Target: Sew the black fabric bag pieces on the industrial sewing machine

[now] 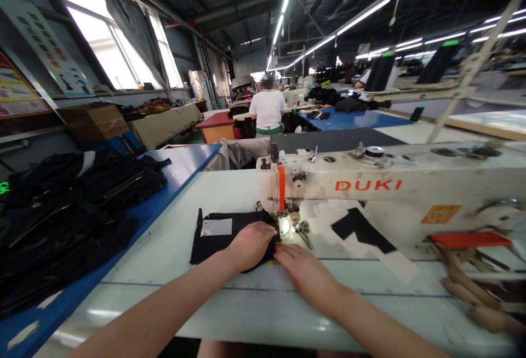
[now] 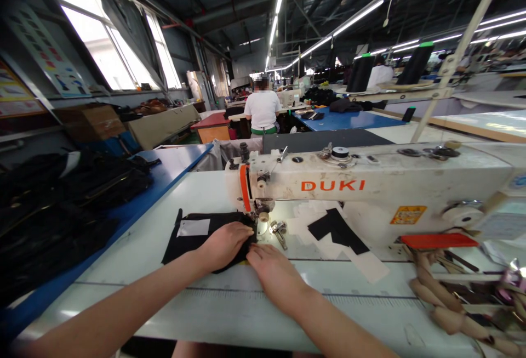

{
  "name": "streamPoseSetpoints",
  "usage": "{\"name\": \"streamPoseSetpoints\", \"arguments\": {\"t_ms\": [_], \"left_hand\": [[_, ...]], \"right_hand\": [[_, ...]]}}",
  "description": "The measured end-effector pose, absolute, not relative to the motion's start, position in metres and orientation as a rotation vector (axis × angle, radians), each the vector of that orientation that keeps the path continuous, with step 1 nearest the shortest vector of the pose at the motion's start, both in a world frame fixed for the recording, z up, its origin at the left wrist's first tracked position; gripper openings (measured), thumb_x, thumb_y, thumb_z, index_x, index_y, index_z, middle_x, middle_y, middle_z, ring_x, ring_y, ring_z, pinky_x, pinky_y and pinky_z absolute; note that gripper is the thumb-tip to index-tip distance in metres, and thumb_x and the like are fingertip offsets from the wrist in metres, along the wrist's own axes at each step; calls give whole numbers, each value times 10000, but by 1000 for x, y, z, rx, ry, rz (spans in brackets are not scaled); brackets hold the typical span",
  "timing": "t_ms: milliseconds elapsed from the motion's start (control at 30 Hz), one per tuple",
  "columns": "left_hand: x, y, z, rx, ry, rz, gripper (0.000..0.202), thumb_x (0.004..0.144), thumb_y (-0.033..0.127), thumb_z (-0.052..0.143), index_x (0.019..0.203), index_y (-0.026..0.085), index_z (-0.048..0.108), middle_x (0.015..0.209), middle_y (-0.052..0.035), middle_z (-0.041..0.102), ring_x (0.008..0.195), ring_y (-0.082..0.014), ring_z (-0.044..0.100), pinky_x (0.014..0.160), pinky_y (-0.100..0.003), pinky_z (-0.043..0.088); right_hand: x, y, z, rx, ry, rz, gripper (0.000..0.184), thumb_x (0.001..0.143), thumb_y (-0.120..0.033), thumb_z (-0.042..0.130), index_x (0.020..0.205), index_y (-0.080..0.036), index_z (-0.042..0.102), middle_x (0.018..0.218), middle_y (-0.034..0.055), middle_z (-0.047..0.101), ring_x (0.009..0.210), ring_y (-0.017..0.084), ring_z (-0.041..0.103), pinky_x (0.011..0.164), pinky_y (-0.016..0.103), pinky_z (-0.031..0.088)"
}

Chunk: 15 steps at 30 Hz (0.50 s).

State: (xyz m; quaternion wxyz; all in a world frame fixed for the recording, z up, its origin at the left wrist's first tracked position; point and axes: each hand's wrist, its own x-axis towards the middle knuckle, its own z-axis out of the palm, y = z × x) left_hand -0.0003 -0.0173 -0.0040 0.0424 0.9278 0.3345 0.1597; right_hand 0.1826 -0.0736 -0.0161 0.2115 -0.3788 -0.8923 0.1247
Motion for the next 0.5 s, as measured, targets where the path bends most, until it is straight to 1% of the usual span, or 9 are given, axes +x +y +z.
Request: {"name": "streamPoseSetpoints", "arguments": {"t_ms": [100, 167, 233, 333, 400, 500], "left_hand": [[-2, -29, -2, 2759, 1095, 534, 304, 935, 226, 386, 1114, 128, 611, 1158, -93, 640, 1087, -197, 569, 990, -355, 431], [-2, -36, -3, 2729, 1158, 526, 324, 930, 294, 413, 1146, 136, 596, 1212, -94, 612, 1139, -216, 541, 1026, -393, 397], [-2, -41, -5, 2723, 1210, 511, 343, 911, 308, 447, 1185, 142, 569, 1250, -95, 588, 1178, -229, 511, 1053, -425, 360], [-1, -45, -8, 2736, 1232, 497, 356, 894, 294, 465, 1207, 147, 548, 1272, -92, 570, 1199, -230, 491, 1064, -430, 342], [-1, -45, -9, 2747, 1231, 498, 354, 893, 300, 465, 1201, 147, 549, 1265, -92, 573, 1190, -229, 495, 1060, -425, 346], [-2, -43, -10, 2760, 1229, 508, 349, 888, 298, 473, 1191, 145, 550, 1251, -94, 581, 1171, -230, 510, 1054, -422, 357]], "right_hand": [[190, -75, -13, -956, -2459, 464, 350, 851, -45, 421, 1153, -142, 570, 1230, 122, 586, 1155, 203, 511, 1021, 373, 390], [196, -73, -12, -895, -2452, 511, 340, 865, -64, 420, 1153, -156, 574, 1248, 106, 578, 1173, 193, 496, 1027, 360, 381], [200, -68, -11, -889, -2444, 505, 312, 871, -67, 418, 1100, -169, 603, 1184, 87, 613, 1121, 186, 526, 992, 347, 405], [201, -55, -11, -1041, -2396, 364, 292, 880, -72, 412, 1037, -185, 630, 1003, 66, 653, 962, 187, 571, 875, 343, 452], [198, -45, -11, -1155, -2380, 221, 282, 884, -85, 422, 1037, -188, 635, 922, 61, 641, 900, 194, 564, 820, 343, 449], [193, -35, -11, -1208, -2457, 70, 253, 884, -106, 451, 1029, -184, 643, 869, 60, 613, 861, 205, 538, 777, 337, 426]]}}
